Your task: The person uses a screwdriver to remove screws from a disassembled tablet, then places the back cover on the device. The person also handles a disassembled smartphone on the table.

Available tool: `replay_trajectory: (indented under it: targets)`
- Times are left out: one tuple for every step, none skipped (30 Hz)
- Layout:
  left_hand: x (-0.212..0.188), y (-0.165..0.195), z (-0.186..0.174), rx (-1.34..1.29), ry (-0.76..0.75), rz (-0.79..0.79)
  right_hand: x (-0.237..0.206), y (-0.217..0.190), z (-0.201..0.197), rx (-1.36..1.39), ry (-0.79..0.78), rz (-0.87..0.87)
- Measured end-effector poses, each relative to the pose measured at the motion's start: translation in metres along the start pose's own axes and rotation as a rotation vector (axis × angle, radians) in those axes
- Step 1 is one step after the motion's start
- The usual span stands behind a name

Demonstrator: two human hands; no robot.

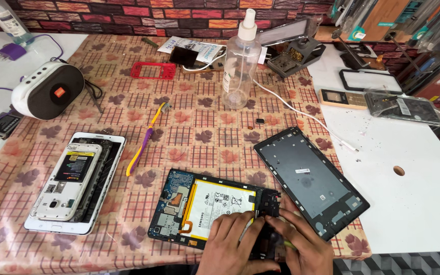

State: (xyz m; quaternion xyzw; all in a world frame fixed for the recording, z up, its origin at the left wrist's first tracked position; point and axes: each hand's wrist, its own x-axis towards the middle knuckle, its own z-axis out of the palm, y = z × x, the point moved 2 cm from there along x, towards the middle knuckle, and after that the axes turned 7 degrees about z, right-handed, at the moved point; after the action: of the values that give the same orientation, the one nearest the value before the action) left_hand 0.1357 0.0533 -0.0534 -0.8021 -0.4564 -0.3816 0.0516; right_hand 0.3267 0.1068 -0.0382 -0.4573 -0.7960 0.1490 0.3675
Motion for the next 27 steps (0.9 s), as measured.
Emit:
replay_trajectory:
  targets:
    - [0.000, -0.001, 0.000, -0.009, -0.005, -0.019, 0.001, -0.001, 0.000, 0.023, -0.013, -0.014]
    - [0.000, -0.002, 0.000, -0.018, -0.003, -0.018, 0.003, -0.002, -0.001, 0.045, -0.025, -0.026]
    - [-0.001, -0.002, 0.000, -0.029, -0.002, -0.016, 0.004, -0.002, -0.001, 0.066, -0.037, -0.036]
    - [0.000, -0.002, 0.001, -0.041, 0.000, -0.013, 0.004, -0.001, -0.002, 0.097, -0.070, 0.000]
    - [-0.001, -0.002, 0.001, -0.019, 0.007, -0.006, 0.005, 0.000, -0.002, 0.129, -0.104, 0.036]
    - [-0.001, 0.000, 0.001, 0.004, 0.013, 0.000, 0.005, 0.001, -0.002, 0.162, -0.139, 0.073]
    - [-0.001, 0.001, 0.000, 0.028, 0.019, 0.003, 0.005, 0.001, -0.003, 0.139, -0.120, 0.033]
    - [-0.001, 0.001, 0.000, 0.032, 0.016, 0.013, 0.005, 0.001, -0.003, 0.115, -0.100, -0.007]
    - [-0.001, 0.002, -0.001, 0.034, 0.011, 0.023, 0.004, 0.001, -0.003, 0.092, -0.080, -0.045]
    - [-0.001, 0.003, -0.003, 0.035, 0.005, 0.034, 0.005, 0.001, -0.003, 0.087, -0.075, -0.058]
    - [-0.001, 0.003, -0.004, 0.001, 0.016, 0.046, 0.004, 0.001, -0.002, 0.082, -0.068, -0.073]
    - [-0.001, 0.002, -0.007, -0.032, 0.027, 0.058, 0.005, 0.002, -0.001, 0.078, -0.061, -0.089]
    - [-0.001, 0.002, -0.009, -0.064, 0.037, 0.070, 0.005, 0.003, -0.001, 0.073, -0.057, -0.057]
    - [-0.001, 0.002, -0.010, -0.086, 0.047, 0.060, 0.005, 0.004, -0.001, 0.069, -0.053, -0.027]
    - [-0.001, 0.002, -0.011, -0.109, 0.056, 0.048, 0.004, 0.005, -0.001, 0.065, -0.053, 0.004]
    - [-0.002, 0.002, -0.011, -0.133, 0.064, 0.034, 0.004, 0.006, -0.001, 0.047, -0.077, -0.015]
    - [-0.003, 0.002, -0.012, -0.136, 0.069, 0.036, 0.003, 0.006, -0.001, 0.028, -0.100, -0.033]
    - [-0.003, 0.003, -0.012, -0.141, 0.074, 0.039, 0.002, 0.007, -0.002, 0.007, -0.122, -0.051]
    - [-0.003, 0.002, -0.011, -0.145, 0.080, 0.045, 0.001, 0.008, -0.003, 0.011, -0.129, -0.063]
    - [-0.003, 0.003, -0.010, -0.142, 0.079, 0.045, 0.001, 0.009, -0.003, 0.015, -0.135, -0.076]
    - [-0.005, 0.004, -0.010, -0.138, 0.077, 0.046, -0.001, 0.010, -0.003, 0.020, -0.139, -0.088]
    - [-0.005, 0.004, -0.009, -0.132, 0.076, 0.047, -0.002, 0.010, -0.003, -0.023, -0.118, -0.096]
    - [-0.005, 0.003, -0.009, -0.130, 0.073, 0.051, -0.003, 0.011, -0.003, -0.064, -0.100, -0.106]
    - [-0.005, 0.003, -0.008, -0.128, 0.069, 0.052, -0.005, 0.011, -0.003, -0.105, -0.085, -0.115]
    - [-0.005, 0.003, -0.009, -0.125, 0.065, 0.053, -0.007, 0.011, -0.002, -0.114, -0.101, -0.106]
    - [-0.006, 0.002, -0.009, -0.143, 0.069, 0.047, -0.009, 0.012, -0.001, -0.123, -0.117, -0.094]
    - [-0.006, 0.002, -0.009, -0.161, 0.072, 0.042, -0.011, 0.012, 0.000, -0.132, -0.131, -0.080]
